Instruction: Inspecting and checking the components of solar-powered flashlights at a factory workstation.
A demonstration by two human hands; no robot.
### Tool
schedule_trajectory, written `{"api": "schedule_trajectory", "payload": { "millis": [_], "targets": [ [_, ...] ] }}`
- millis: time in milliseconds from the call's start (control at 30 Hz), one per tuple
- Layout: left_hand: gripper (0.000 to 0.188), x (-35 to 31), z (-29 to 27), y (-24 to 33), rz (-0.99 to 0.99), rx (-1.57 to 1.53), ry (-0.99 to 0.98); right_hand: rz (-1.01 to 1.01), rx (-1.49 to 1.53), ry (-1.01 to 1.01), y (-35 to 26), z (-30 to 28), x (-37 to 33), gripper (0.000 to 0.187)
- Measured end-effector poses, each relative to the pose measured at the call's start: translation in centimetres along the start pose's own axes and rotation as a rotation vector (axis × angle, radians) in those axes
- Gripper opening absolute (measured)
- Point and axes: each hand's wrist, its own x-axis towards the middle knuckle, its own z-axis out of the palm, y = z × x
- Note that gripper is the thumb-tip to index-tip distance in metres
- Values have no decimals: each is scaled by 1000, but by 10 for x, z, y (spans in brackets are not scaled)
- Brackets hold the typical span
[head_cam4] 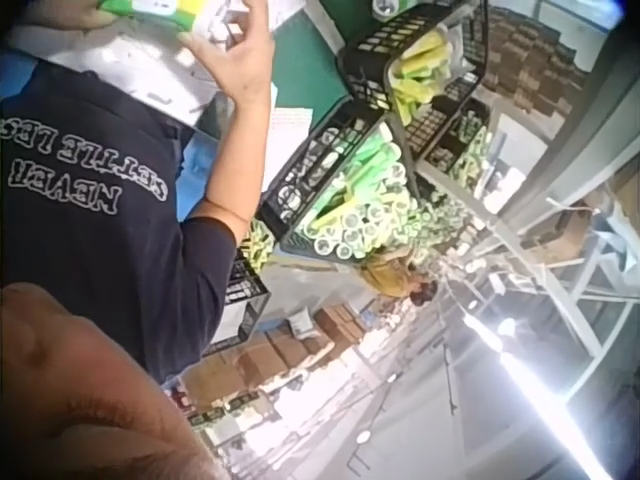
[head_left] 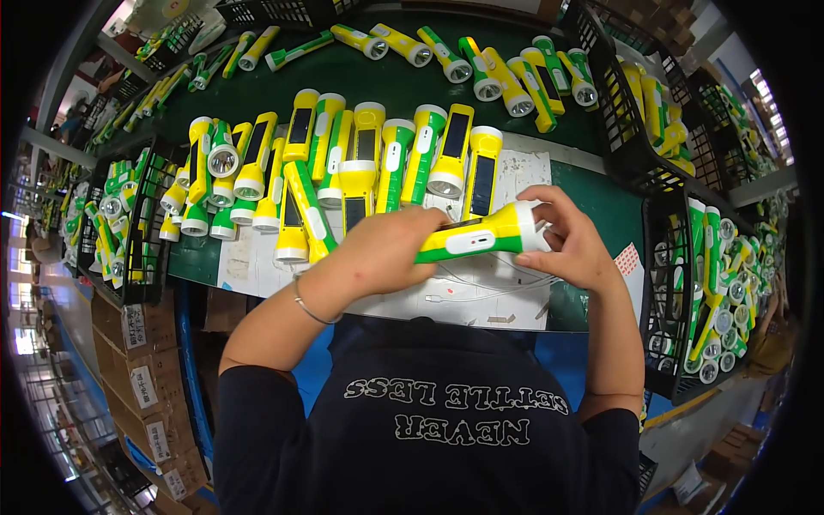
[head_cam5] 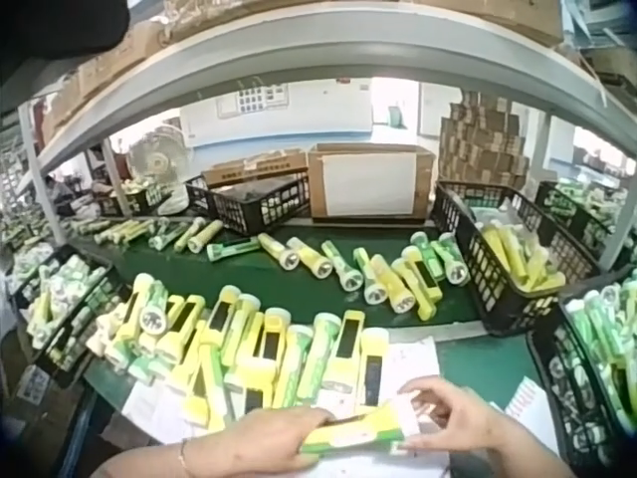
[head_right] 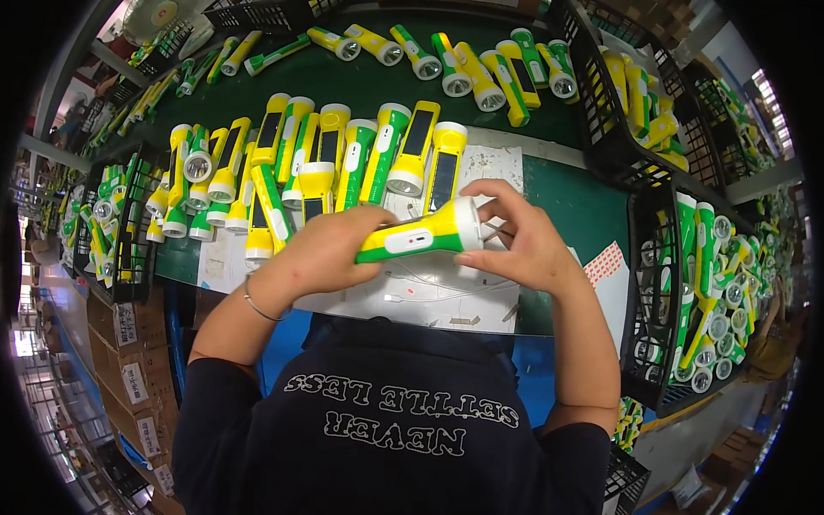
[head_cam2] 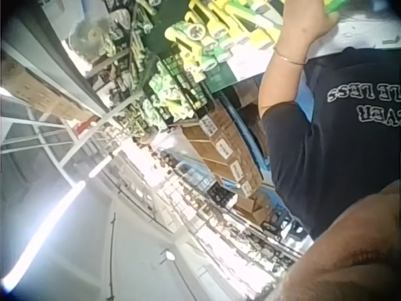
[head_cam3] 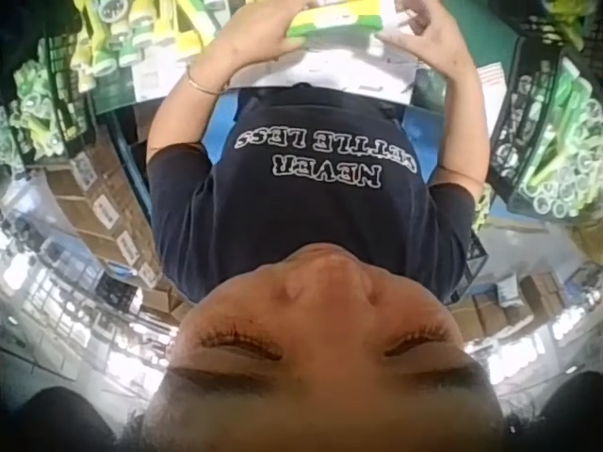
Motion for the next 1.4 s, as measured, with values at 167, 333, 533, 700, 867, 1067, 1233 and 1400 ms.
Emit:
{"api": "schedule_trajectory", "payload": {
  "millis": [167, 333, 533, 700, 867, 1067, 1233, 1400],
  "targets": [
    [43, -20, -19, -6, -93, 27, -76, 11, 54, 35, 7, 4, -6, 73],
    [52, -12, -15, 6, -58, -324, -207, -32, 332, -20, 14, 27, 5, 66],
    [61, -17, 7, -5, -58, -546, 52, -127, -688, 192, 67, 68, 10, 41],
    [63, -17, 19, -12, -69, -641, 109, 72, -880, 196, 50, 107, 26, 37],
    [71, -18, 14, -9, -238, -685, 73, 94, -738, -39, 56, 102, 21, 20],
    [71, -15, 33, -19, -217, -732, 170, -1, -112, 91, 37, 80, 2, 16],
    [68, -6, 41, -14, -147, -749, 186, -129, -209, 265, 19, 66, -5, 18],
    [65, -2, 42, -3, -118, -753, 171, -124, -233, 264, 10, 60, -7, 15]
  ]
}}
